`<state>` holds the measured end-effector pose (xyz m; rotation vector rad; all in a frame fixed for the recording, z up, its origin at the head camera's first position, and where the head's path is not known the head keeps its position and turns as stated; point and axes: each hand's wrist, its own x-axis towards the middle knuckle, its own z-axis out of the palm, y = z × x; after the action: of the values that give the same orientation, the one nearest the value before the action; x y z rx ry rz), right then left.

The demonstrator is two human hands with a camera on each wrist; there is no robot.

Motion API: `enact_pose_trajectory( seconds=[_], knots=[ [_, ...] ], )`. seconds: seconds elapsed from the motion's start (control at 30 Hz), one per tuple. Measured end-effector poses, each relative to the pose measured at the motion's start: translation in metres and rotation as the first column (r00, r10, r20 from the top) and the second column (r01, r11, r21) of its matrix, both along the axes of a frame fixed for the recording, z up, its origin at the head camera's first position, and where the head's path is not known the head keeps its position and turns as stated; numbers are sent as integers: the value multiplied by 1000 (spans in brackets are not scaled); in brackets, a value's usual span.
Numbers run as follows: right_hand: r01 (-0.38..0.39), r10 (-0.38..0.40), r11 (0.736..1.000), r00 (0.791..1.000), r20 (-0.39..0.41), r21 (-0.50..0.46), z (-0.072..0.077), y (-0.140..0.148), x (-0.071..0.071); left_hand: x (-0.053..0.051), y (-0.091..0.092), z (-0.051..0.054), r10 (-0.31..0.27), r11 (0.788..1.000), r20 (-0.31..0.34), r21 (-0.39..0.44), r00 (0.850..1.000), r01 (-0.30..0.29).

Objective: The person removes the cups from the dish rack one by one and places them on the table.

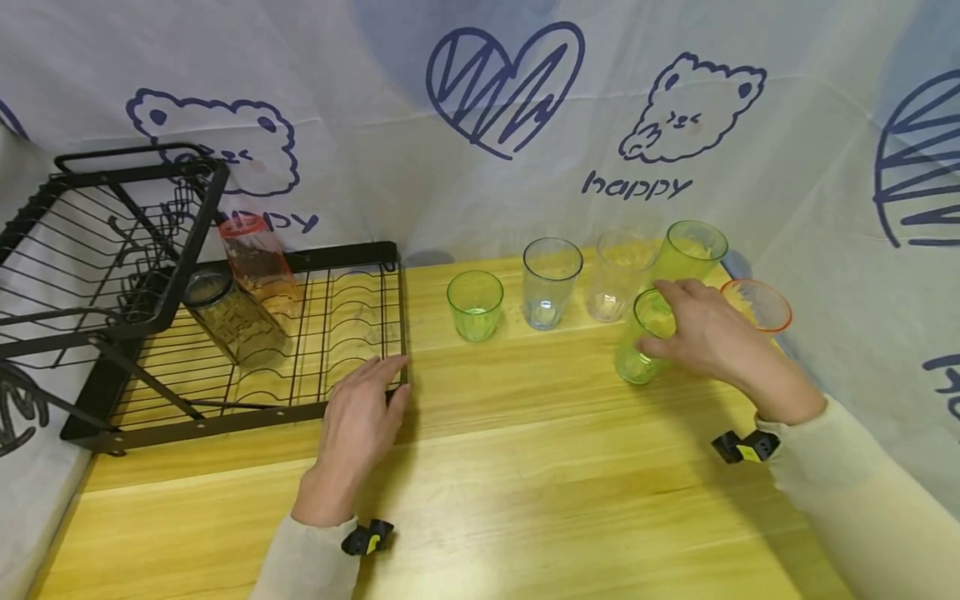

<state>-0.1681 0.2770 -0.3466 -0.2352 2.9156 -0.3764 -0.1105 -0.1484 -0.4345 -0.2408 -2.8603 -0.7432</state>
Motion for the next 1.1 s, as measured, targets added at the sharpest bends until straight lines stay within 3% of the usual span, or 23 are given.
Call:
enact_pose_trajectory(
  seconds=[0.43, 1.1],
  knots=[
    [-19, 19, 1000, 999, 30, -3, 1, 4, -4, -1, 0, 0, 10, 1000, 8, 0, 1000, -10],
    [-9, 9, 1000, 1000, 9, 5, -2, 4, -4, 1, 0, -2, 13, 1000, -2, -3, 1000, -13]
  ],
)
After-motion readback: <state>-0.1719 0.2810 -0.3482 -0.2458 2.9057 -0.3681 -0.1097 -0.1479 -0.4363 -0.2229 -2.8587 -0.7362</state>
